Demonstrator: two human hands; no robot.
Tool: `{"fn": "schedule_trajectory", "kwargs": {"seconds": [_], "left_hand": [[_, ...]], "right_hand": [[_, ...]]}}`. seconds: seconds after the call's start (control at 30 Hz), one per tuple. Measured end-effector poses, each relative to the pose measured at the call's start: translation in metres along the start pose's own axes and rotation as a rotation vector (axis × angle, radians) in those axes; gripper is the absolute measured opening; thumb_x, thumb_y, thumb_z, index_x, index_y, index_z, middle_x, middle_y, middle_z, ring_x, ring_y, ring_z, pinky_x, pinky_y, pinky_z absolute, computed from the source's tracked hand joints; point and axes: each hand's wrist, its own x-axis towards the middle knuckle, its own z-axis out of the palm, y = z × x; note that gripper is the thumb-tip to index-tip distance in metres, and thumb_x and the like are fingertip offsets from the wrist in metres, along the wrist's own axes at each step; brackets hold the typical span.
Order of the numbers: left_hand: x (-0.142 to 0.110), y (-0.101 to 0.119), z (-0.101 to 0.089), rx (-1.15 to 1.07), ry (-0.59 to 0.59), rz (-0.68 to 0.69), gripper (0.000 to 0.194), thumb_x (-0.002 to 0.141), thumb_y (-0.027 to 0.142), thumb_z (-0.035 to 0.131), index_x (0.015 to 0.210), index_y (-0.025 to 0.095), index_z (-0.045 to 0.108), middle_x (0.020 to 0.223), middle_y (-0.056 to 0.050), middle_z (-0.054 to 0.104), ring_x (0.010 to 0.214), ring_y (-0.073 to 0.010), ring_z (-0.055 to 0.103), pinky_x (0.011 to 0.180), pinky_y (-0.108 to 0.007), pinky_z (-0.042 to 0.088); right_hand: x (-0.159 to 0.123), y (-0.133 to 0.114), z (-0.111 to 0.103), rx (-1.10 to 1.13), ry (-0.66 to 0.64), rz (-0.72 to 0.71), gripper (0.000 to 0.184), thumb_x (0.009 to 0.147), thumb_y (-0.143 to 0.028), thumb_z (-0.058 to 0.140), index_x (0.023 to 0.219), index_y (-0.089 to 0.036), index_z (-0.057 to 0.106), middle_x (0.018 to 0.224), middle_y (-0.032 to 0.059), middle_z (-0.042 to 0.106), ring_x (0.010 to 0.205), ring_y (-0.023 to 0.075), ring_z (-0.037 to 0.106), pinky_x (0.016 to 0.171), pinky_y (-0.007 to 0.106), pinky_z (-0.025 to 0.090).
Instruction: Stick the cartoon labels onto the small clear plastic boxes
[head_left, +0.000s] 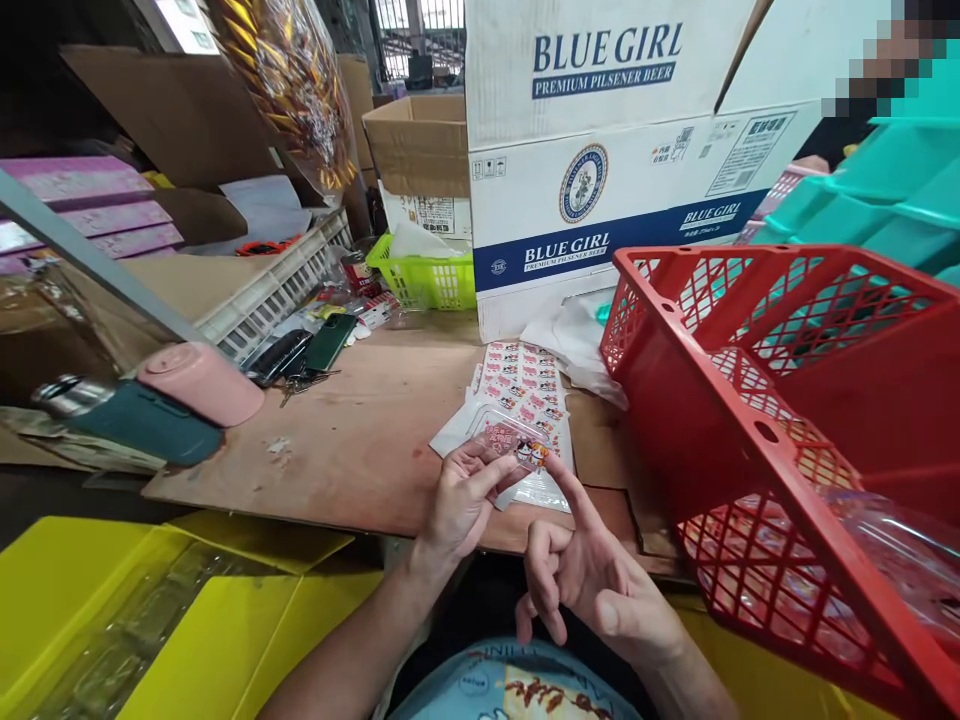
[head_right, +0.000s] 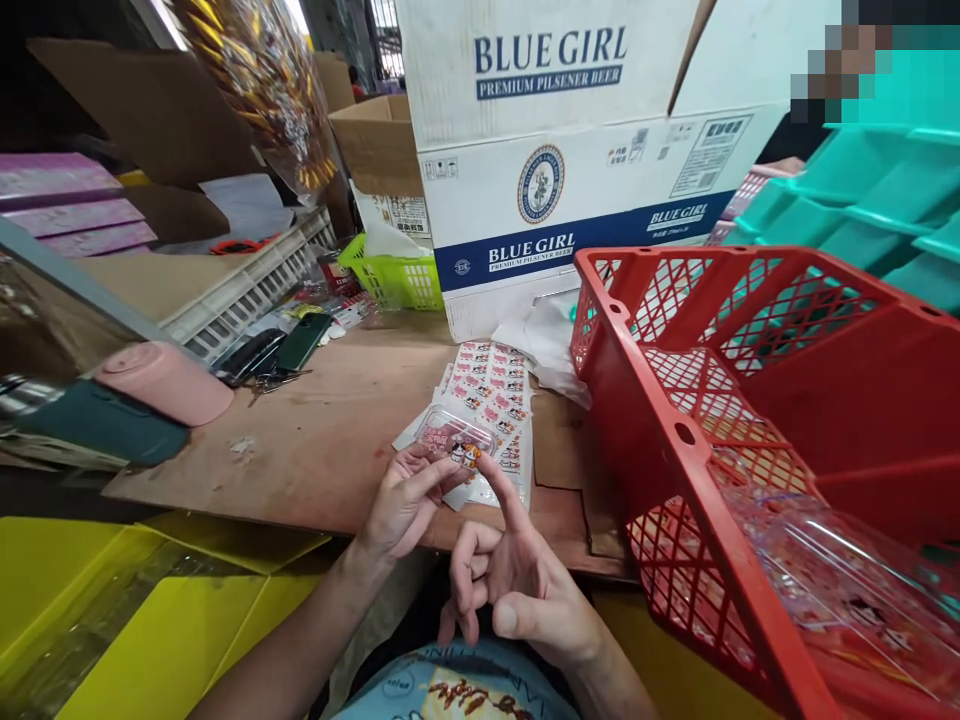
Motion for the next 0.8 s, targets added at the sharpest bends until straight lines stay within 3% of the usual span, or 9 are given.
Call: {"fn": "schedule_trajectory", "kwargs": {"seconds": [0.17,0.8], "left_hand": [[-0.0019,-0.0059,-0.0006,0.012,-0.002,0.002,0.019,0.064,0.012,0.086,0.076,0.014,0.071,0.076,-0.001,0.076,0.077,-0.0145,0.073,0.082,-0.028,0.059],[-0.0001,-0.0076,0.0009,0.05,-0.062,0.008,0.017,0.075,0.011,0.076,0.091,0.016,0.075,0.098,-0.005,0.078,0.094,-0.0168,0.072,0.095,-0.032,0.053]], "right_hand": [[0.0004,0.003,-0.001,0.032,0.012,-0.017,0.112,0.08,-0.035,0.079,0.153,-0.047,-0.006,0.087,-0.0023,0.061,0.059,0.01,0.057,0.067,0.041,0.055],[0.001,0.0057,-0.0052,0.025,0.134,-0.005,0.113,0.08,-0.034,0.078,0.154,-0.044,-0.006,0.082,-0.0038,0.059,0.055,0.0092,0.053,0.064,0.041,0.057]]}}
